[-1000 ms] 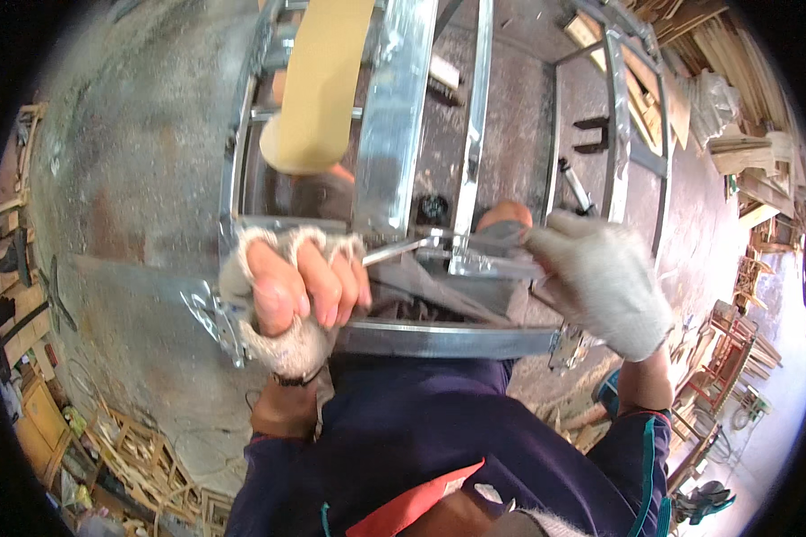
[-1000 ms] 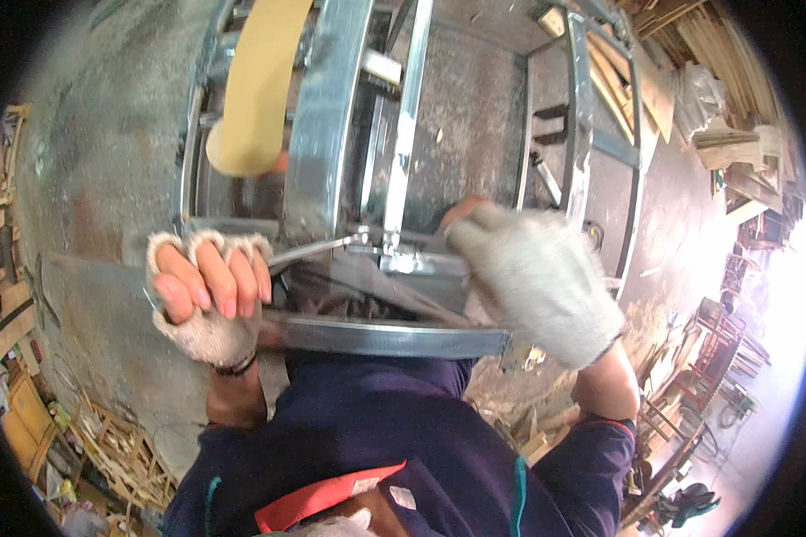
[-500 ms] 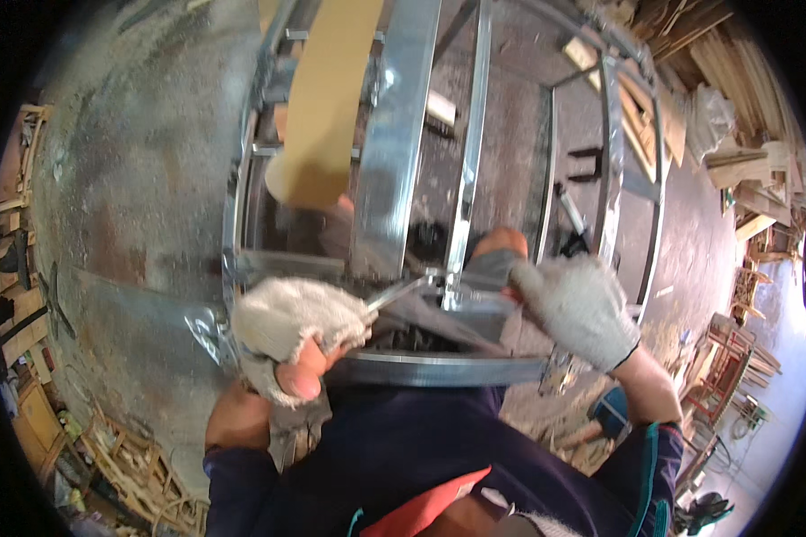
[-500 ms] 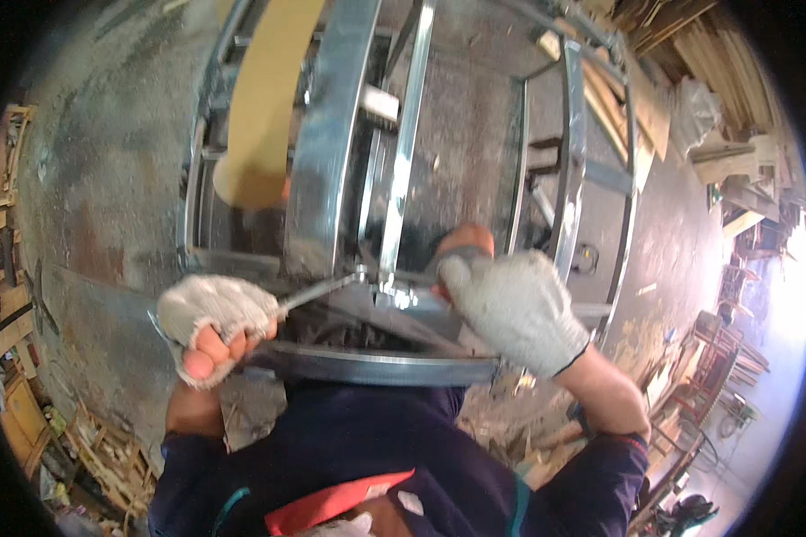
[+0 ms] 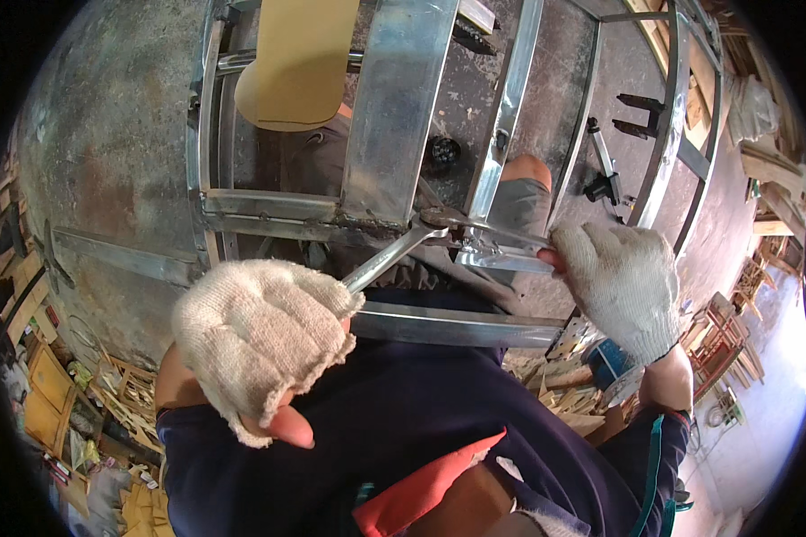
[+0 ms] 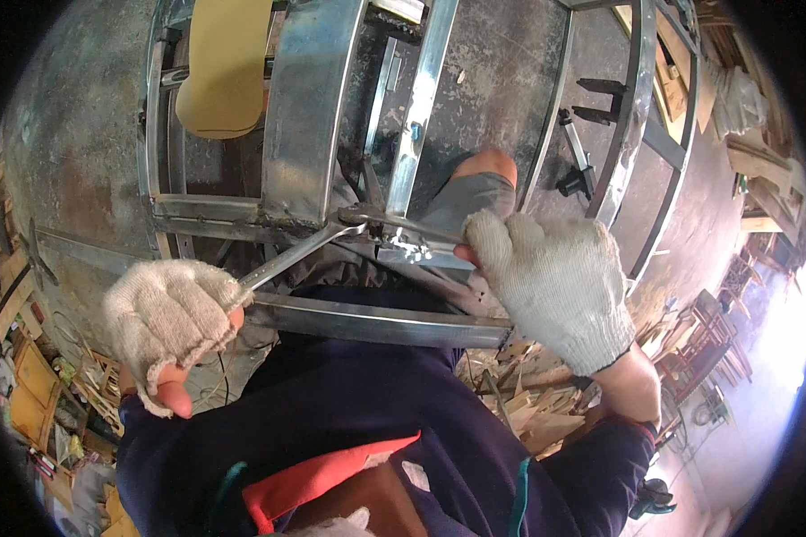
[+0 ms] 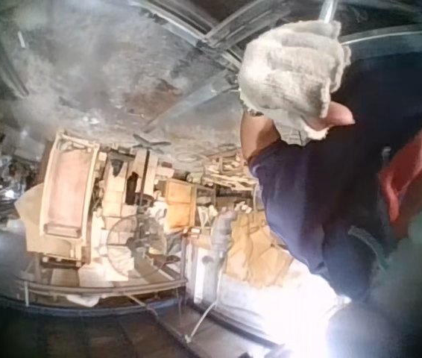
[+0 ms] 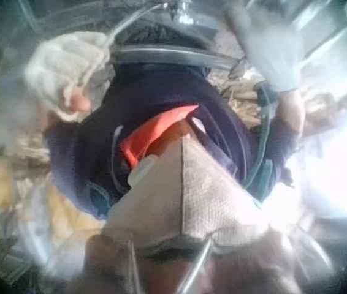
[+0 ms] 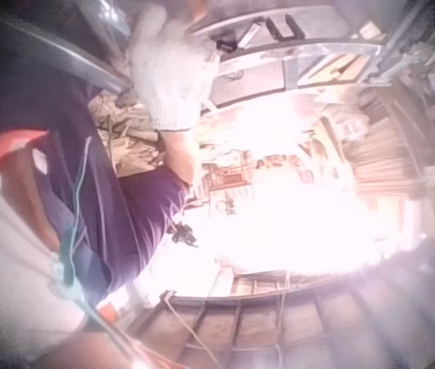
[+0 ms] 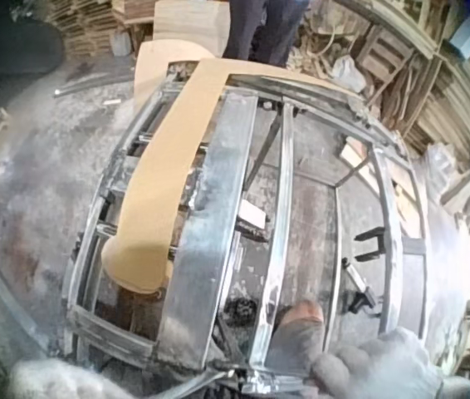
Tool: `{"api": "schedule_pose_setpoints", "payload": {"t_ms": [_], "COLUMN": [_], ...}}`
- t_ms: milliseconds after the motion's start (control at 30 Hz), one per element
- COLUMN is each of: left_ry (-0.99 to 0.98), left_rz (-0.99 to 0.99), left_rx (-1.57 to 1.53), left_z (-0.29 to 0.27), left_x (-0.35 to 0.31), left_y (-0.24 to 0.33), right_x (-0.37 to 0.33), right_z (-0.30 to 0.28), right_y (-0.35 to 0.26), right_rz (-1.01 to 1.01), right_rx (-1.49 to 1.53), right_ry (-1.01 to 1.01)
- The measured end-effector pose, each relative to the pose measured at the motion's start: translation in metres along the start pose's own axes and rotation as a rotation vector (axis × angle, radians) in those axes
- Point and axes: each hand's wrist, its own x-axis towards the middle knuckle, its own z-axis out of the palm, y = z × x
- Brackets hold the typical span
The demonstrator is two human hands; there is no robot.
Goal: The person sits on the floor and uses a wrench to tighten bolts on a metal frame structure. They repeatedly adjust the frame and fasten joints, then remove a wooden template from the frame and place it on a nearby stack of wood.
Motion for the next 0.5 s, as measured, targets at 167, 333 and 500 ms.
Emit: {"api": "schedule_pose_setpoints", "payload": {"t_ms": [167, 333, 500], "left_ry": [-0.066, 0.355, 0.548], "left_rz": [-0.029, -0.045, -0.038], "left_rx": [0.036, 0.129, -0.066], "left_z": [-0.007, 0.026, 0.038], "left_x": [0.004, -0.006, -0.028], "left_y": [0.002, -0.002, -0.009], "right_x": [0.002, 0.005, -0.012], "right_z": [0.002, -0.014, -0.009], "right_y": [0.005, 0.002, 0.013], "right_rz": [-0.017, 0.052, -0.041], "right_rx": [0.034, 0.219, 0.636], "right_ry": [0.027, 0.020, 0.289]}}
